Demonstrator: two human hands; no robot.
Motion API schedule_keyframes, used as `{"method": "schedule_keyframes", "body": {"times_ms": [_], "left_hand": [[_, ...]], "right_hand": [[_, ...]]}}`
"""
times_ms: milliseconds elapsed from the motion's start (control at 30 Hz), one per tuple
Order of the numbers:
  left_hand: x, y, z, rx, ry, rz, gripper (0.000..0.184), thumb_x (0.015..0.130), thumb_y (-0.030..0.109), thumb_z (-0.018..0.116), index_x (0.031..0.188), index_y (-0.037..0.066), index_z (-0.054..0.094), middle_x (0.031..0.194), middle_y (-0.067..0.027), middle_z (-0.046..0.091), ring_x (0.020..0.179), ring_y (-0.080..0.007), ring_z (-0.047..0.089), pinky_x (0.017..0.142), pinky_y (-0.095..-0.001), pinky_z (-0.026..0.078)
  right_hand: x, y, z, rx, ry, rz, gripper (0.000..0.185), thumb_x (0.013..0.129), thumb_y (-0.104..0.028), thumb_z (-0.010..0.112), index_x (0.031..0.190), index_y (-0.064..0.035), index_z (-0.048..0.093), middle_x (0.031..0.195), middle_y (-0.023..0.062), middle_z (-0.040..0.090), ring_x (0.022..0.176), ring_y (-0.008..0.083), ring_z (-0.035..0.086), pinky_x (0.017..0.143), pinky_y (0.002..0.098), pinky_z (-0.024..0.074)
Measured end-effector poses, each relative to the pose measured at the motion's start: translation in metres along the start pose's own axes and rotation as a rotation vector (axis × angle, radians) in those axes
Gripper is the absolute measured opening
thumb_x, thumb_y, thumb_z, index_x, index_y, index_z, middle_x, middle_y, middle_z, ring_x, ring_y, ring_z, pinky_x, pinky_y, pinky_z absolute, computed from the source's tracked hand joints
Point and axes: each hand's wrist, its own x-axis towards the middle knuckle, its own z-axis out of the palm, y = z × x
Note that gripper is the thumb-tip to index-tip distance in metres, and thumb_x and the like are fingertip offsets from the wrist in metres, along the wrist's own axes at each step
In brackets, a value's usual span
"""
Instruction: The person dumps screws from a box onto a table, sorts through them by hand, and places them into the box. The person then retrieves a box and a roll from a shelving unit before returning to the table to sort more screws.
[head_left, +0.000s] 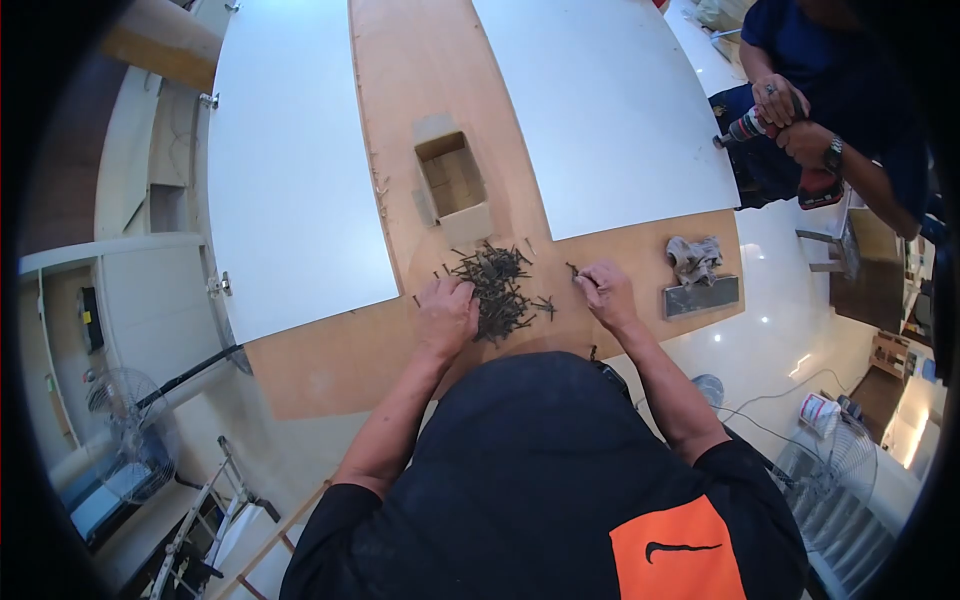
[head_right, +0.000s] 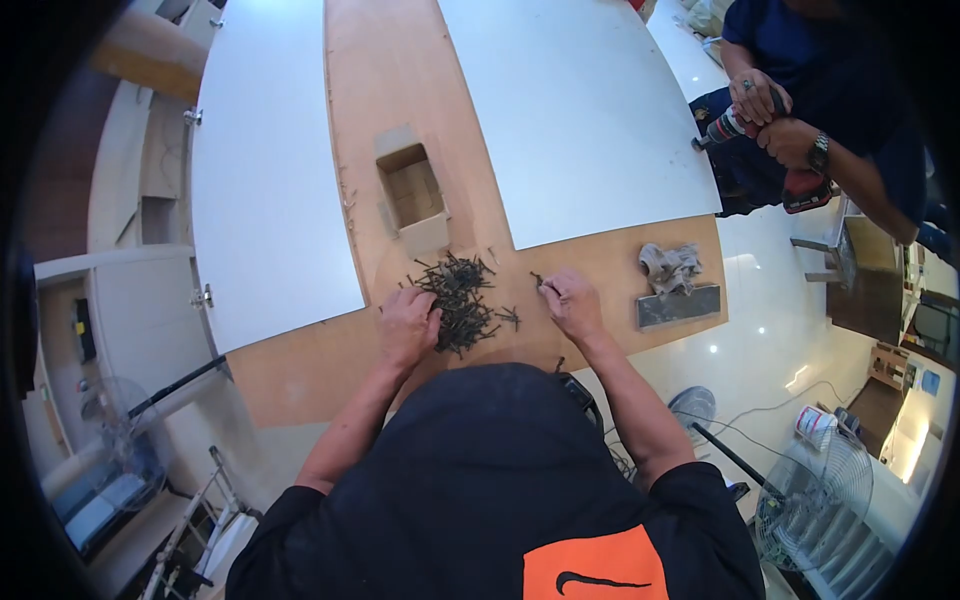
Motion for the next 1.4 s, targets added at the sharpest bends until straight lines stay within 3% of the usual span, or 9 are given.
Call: {"method": "schedule_keyframes", "body": {"times_ms": [100, 200, 400, 500, 733, 1000, 1100, 1267, 1400], "left_hand": [[0.000, -0.007, 0.006, 0.077, -0.123, 0.021, 0.015, 0.079, 0.012, 0.074, 0.093, 0.006, 0.070, 0.095, -0.0101, 0.064, 0.094, -0.0316, 0.061, 0.084, -0.0440, 0.048], [-0.006, -0.016, 0.010, 0.011, -0.035, 0.045, 0.013, 0.079, 0.013, 0.074, 0.089, 0.005, 0.069, 0.092, -0.0107, 0.063, 0.090, -0.0326, 0.060, 0.083, -0.0450, 0.048], [-0.025, -0.028, 0.001, 0.123, -0.106, -0.035, 0.010, 0.080, 0.013, 0.070, 0.085, 0.004, 0.067, 0.089, -0.0138, 0.063, 0.090, -0.0341, 0.061, 0.081, -0.0461, 0.047], [-0.031, -0.026, -0.002, 0.213, 0.103, -0.007, 0.009, 0.079, 0.012, 0.070, 0.077, 0.006, 0.063, 0.083, -0.0136, 0.061, 0.085, -0.0331, 0.061, 0.076, -0.0453, 0.047], [-0.024, -0.012, -0.010, 0.082, 0.036, -0.129, 0.007, 0.080, 0.011, 0.068, 0.086, 0.008, 0.065, 0.085, -0.0106, 0.063, 0.086, -0.0313, 0.062, 0.077, -0.0468, 0.046], [0.013, 0.012, 0.008, 0.075, 0.052, 0.212, 0.014, 0.079, 0.007, 0.066, 0.092, 0.006, 0.071, 0.104, -0.0131, 0.064, 0.094, -0.0332, 0.061, 0.085, -0.0451, 0.049], [0.009, -0.009, 0.012, 0.100, 0.006, 0.145, 0.009, 0.078, 0.010, 0.064, 0.086, 0.008, 0.068, 0.104, -0.0137, 0.062, 0.098, -0.0332, 0.059, 0.084, -0.0451, 0.047], [-0.016, -0.029, 0.004, 0.151, -0.022, 0.047, 0.009, 0.077, 0.010, 0.065, 0.085, 0.007, 0.068, 0.102, -0.0136, 0.062, 0.097, -0.0334, 0.059, 0.085, -0.0465, 0.045], [-0.024, -0.016, -0.008, 0.165, 0.052, 0.047, 0.011, 0.077, 0.008, 0.067, 0.087, 0.006, 0.070, 0.101, -0.0134, 0.063, 0.097, -0.0340, 0.060, 0.087, -0.0466, 0.046]], "right_hand": [[-0.008, 0.013, -0.004, 0.102, 0.028, 0.147, 0.006, 0.088, -0.009, 0.068, 0.086, -0.0028, 0.068, 0.077, 0.0104, 0.064, 0.074, 0.0236, 0.063, 0.067, 0.0350, 0.0493], [-0.014, 0.022, -0.011, 0.186, 0.063, 0.381, 0.010, 0.087, -0.013, 0.067, 0.083, -0.0038, 0.068, 0.081, 0.0142, 0.066, 0.078, 0.0327, 0.065, 0.070, 0.0405, 0.0516], [-0.012, 0.013, -0.018, -0.068, 0.124, 0.217, 0.009, 0.087, -0.013, 0.065, 0.086, -0.0044, 0.068, 0.089, 0.0145, 0.067, 0.086, 0.0343, 0.065, 0.075, 0.0422, 0.0528], [-0.005, -0.001, -0.008, -0.058, 0.144, 0.048, 0.008, 0.086, -0.014, 0.067, 0.085, -0.0055, 0.068, 0.090, 0.0135, 0.066, 0.087, 0.0342, 0.065, 0.076, 0.0428, 0.0529], [-0.005, -0.009, 0.012, -0.186, 0.014, -0.017, 0.009, 0.085, -0.010, 0.067, 0.078, -0.0058, 0.063, 0.083, 0.0133, 0.060, 0.084, 0.0350, 0.061, 0.073, 0.0461, 0.0508], [-0.044, -0.005, -0.008, -0.178, 0.036, 0.042, 0.005, 0.087, -0.008, 0.062, 0.085, -0.0055, 0.058, 0.086, 0.0147, 0.060, 0.086, 0.0365, 0.061, 0.074, 0.0468, 0.0499], [-0.044, -0.016, -0.013, -0.139, 0.012, 0.080, 0.004, 0.087, -0.008, 0.061, 0.090, -0.0058, 0.062, 0.086, 0.0159, 0.061, 0.087, 0.0368, 0.062, 0.075, 0.0469, 0.0502], [-0.013, -0.055, 0.017, -0.116, -0.016, -0.315, 0.034, 0.088, -0.006, 0.062, 0.121, -0.0107, 0.065, 0.089, 0.0123, 0.063, 0.085, 0.0340, 0.064, 0.075, 0.0433, 0.0518], [0.018, -0.105, 0.040, -0.254, -0.389, -0.336, 0.044, 0.085, -0.008, 0.063, 0.128, -0.0162, 0.065, 0.095, 0.0110, 0.063, 0.089, 0.0321, 0.063, 0.078, 0.0432, 0.0504]]}}
